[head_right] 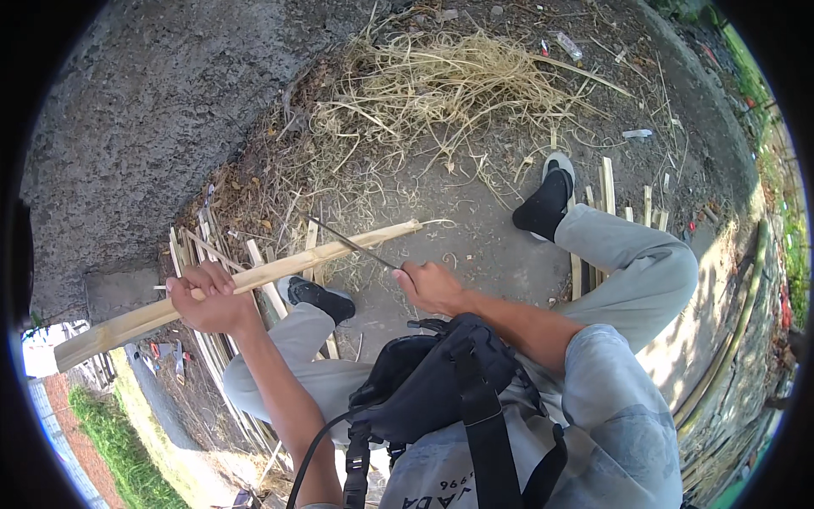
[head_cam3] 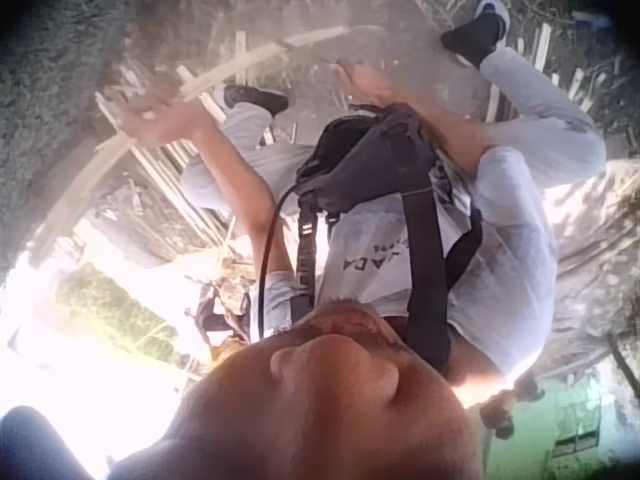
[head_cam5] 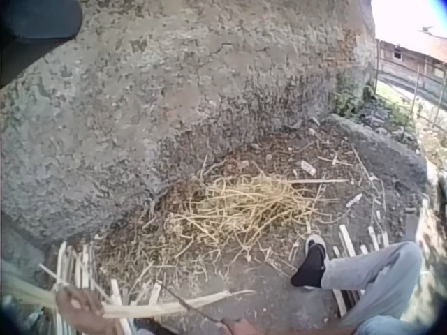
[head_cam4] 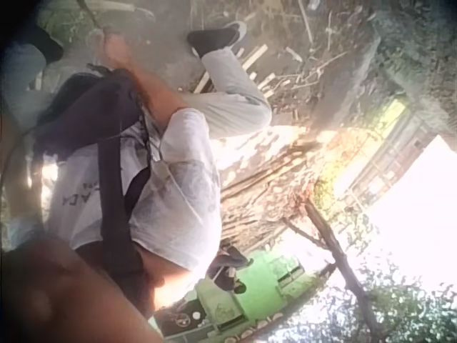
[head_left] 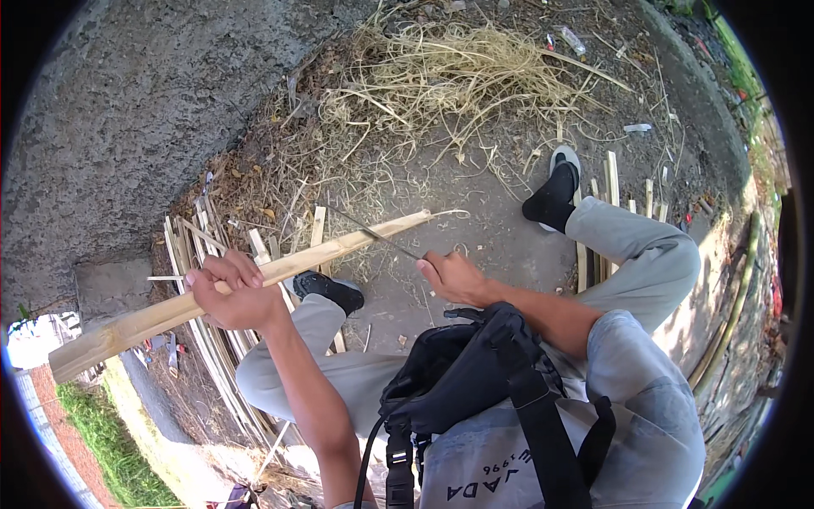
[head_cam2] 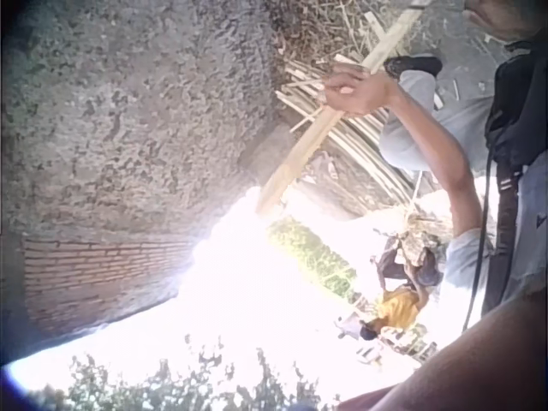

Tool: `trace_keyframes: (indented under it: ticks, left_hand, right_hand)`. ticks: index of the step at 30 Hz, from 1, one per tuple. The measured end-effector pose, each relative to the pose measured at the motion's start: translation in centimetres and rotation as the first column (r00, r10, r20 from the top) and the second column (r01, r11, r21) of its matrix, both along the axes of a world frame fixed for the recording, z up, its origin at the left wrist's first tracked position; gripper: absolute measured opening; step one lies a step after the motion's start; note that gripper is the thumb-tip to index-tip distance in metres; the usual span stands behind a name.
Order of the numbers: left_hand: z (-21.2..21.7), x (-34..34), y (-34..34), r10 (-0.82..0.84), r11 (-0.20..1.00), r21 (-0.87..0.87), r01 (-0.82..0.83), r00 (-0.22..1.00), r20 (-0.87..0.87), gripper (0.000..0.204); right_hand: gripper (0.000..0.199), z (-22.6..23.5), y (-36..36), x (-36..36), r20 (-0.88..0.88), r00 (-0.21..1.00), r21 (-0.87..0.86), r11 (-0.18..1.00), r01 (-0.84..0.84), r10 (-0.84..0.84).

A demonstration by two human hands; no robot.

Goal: The person shaves a long piece of wood using a machete-like tool. They use the blade to peel away thin layers from different sides of the wood while holding it by hand and resting it on their knee.

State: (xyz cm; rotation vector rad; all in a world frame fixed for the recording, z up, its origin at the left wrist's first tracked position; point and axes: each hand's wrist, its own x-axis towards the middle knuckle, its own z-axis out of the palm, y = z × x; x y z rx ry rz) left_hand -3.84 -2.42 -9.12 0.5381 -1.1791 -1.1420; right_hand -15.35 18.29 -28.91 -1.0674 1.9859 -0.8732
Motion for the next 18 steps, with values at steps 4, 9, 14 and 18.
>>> trace_keyframes:
  ticks: [4, 9, 14, 18]
  left_hand:
    - [1.2, -0.4, 1.7, -0.015, 1.000, -0.024, 0.013, 0.998, -0.067, 0.030]
    - [0.6, -3.2, 2.0, -0.056, 0.995, -0.090, 0.051, 0.997, -0.052, 0.030]
    - [1.5, -2.7, 2.1, -0.012, 0.992, -0.123, 0.012, 1.000, 0.003, 0.031]
    - [1.6, -2.5, 2.9, -0.041, 0.995, -0.097, 0.039, 0.999, -0.016, 0.030]
  right_hand:
    - [0.044, -2.6, 1.1, 1.3, 0.013, 1.000, -0.015, 1.000, -0.010, 0.011]
    - [0.046, -10.8, 2.0, -1.4, -0.041, 0.991, 0.298, 0.945, 0.132, -0.125]
    - [0.047, 0.2, -0.6, 0.5, 0.066, 0.996, 0.113, 0.992, 0.054, -0.062]
    - [0.046, -2.3, 1.3, 1.5, 0.093, 0.995, 0.023, 0.999, 0.034, -0.036]
